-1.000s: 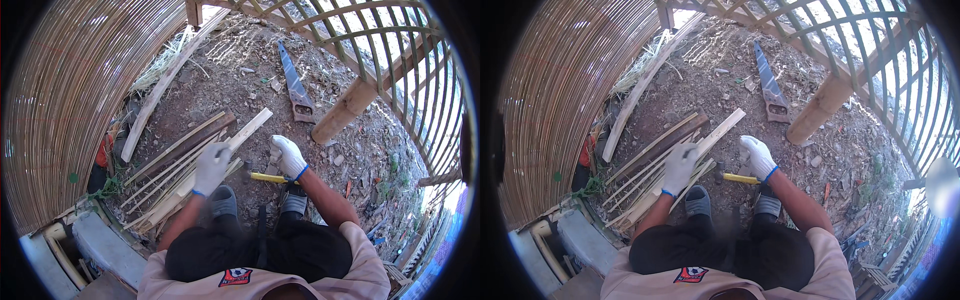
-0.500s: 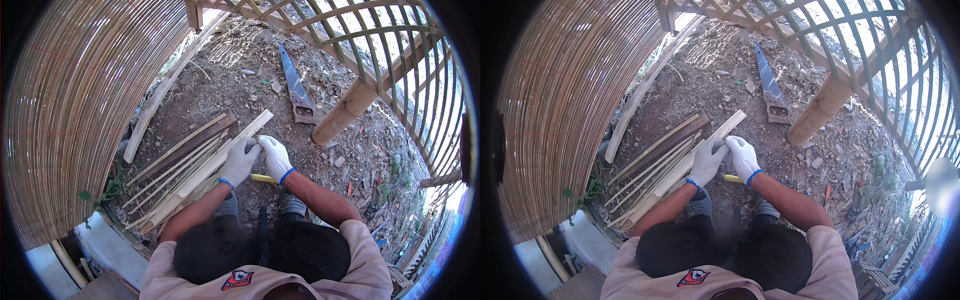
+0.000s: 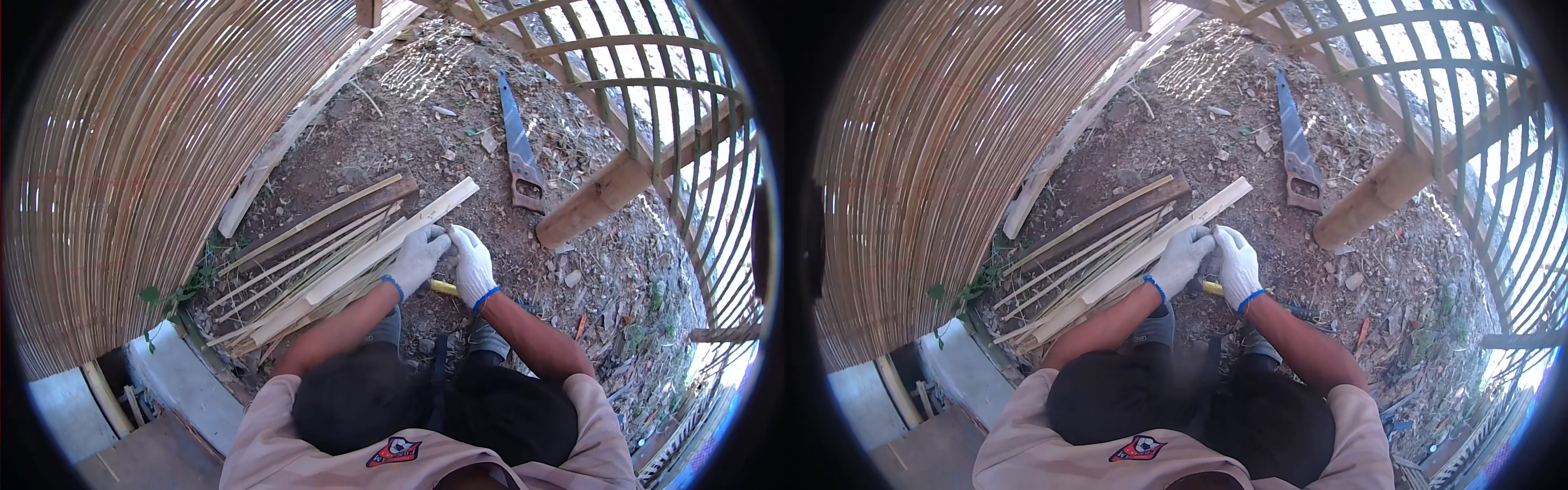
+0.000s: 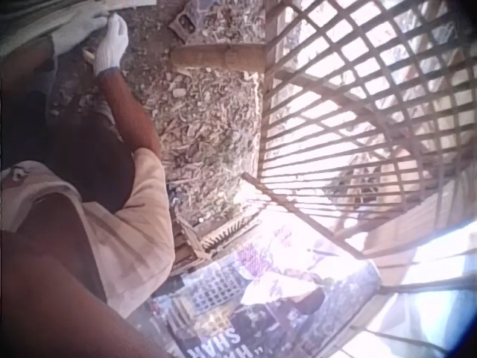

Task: The person constructs a wooden lattice structure by hammering bamboo strips onto the frame with a hammer, cutting a bamboo strip with a hand saw, and fitting and hammering additional strips.

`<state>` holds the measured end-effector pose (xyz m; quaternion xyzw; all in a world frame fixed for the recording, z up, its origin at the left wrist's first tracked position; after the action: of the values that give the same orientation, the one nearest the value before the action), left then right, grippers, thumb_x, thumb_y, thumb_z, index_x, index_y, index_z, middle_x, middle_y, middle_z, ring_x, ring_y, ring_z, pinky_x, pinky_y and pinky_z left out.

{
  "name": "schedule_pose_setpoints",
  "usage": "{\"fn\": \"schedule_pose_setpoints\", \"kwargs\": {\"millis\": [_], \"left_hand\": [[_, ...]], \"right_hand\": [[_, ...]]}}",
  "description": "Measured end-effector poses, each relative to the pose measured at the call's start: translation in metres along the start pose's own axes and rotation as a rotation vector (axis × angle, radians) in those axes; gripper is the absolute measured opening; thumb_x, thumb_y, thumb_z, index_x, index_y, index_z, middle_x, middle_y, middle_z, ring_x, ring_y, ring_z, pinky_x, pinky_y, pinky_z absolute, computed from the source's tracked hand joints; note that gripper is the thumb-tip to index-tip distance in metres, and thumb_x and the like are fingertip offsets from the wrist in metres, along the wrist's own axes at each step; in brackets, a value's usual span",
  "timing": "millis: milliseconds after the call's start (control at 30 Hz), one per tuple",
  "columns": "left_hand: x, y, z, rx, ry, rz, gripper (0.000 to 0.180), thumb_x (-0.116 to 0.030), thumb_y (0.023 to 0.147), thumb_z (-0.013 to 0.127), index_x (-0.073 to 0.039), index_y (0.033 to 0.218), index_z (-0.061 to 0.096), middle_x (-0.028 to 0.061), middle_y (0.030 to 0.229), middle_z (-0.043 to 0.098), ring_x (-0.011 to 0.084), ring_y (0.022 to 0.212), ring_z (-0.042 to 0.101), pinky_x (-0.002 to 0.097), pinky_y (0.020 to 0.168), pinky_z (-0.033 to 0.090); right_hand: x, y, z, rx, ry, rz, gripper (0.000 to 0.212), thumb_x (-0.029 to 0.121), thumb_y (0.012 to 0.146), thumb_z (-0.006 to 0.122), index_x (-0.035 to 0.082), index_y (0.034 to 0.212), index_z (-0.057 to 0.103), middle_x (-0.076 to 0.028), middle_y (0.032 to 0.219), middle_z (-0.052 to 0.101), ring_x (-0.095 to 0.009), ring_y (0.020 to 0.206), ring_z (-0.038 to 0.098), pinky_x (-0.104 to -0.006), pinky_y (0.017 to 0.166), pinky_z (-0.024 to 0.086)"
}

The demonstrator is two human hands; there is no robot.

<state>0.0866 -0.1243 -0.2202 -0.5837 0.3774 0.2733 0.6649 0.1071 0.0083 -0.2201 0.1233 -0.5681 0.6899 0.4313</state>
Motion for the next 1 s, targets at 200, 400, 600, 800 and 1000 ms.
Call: {"fn": "schedule_pose_setpoints", "kwargs": {"millis": [200, 400, 600, 800, 1000], "left_hand": [[-0.010, -0.012, -0.019, -0.046, 0.764, 0.269, 0.031, -0.032, 0.087, 0.074, -0.004, 0.100, 0.070, 0.0178, 0.095, 0.070, 0.0382, 0.091, 0.071, 0.0497, 0.082, 0.056], [0.000, -0.019, -0.023, -0.087, 0.830, 0.366, 0.026, -0.029, 0.089, 0.071, -0.004, 0.096, 0.068, 0.0190, 0.092, 0.069, 0.0389, 0.091, 0.071, 0.0504, 0.080, 0.055], [-0.001, -0.019, -0.021, -0.079, 0.671, 0.456, 0.022, -0.023, 0.090, 0.069, -0.003, 0.100, 0.070, 0.0189, 0.092, 0.070, 0.0386, 0.091, 0.071, 0.0491, 0.082, 0.056], [-0.020, -0.003, -0.059, -0.253, 0.704, 0.501, 0.014, -0.018, 0.095, 0.062, -0.007, 0.102, 0.067, 0.0187, 0.101, 0.070, 0.0407, 0.097, 0.069, 0.0511, 0.086, 0.055], [-0.035, 0.051, -0.120, -0.432, 0.835, 0.444, 0.014, -0.019, 0.102, 0.057, -0.008, 0.109, 0.063, 0.0215, 0.105, 0.070, 0.0432, 0.102, 0.068, 0.0550, 0.087, 0.054]], "right_hand": [[-0.001, 0.008, -0.019, 0.145, -0.561, -0.390, 0.026, 0.019, 0.104, 0.069, 0.000, 0.121, 0.073, -0.004, 0.105, 0.077, -0.010, 0.091, 0.069, -0.0282, 0.081, 0.056], [0.001, -0.007, -0.010, 0.139, -0.724, -0.368, 0.022, 0.019, 0.103, 0.070, 0.000, 0.114, 0.074, -0.006, 0.095, 0.077, -0.008, 0.087, 0.069, -0.0290, 0.081, 0.056], [0.001, -0.001, -0.018, 0.135, -0.707, -0.314, 0.023, 0.018, 0.102, 0.071, 0.000, 0.117, 0.073, -0.006, 0.099, 0.077, -0.008, 0.091, 0.069, -0.0290, 0.083, 0.056], [0.005, -0.010, -0.025, 0.261, -1.130, -0.380, 0.033, 0.024, 0.097, 0.073, 0.003, 0.122, 0.071, -0.018, 0.108, 0.077, -0.028, 0.097, 0.076, -0.0398, 0.089, 0.059], [-0.025, -0.030, -0.063, 0.389, -1.633, -0.564, 0.034, 0.028, 0.087, 0.077, 0.008, 0.114, 0.072, -0.018, 0.100, 0.073, -0.041, 0.094, 0.072, -0.0528, 0.087, 0.059]]}}
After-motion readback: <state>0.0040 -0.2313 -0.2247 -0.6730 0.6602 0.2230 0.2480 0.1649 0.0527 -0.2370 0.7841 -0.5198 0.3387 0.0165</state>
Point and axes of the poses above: each hand's wrist, its own y-axis towards the middle knuckle, its own z-axis out of the palm, x = y × z, the point moved 2 cm from there along y, towards the middle knuckle
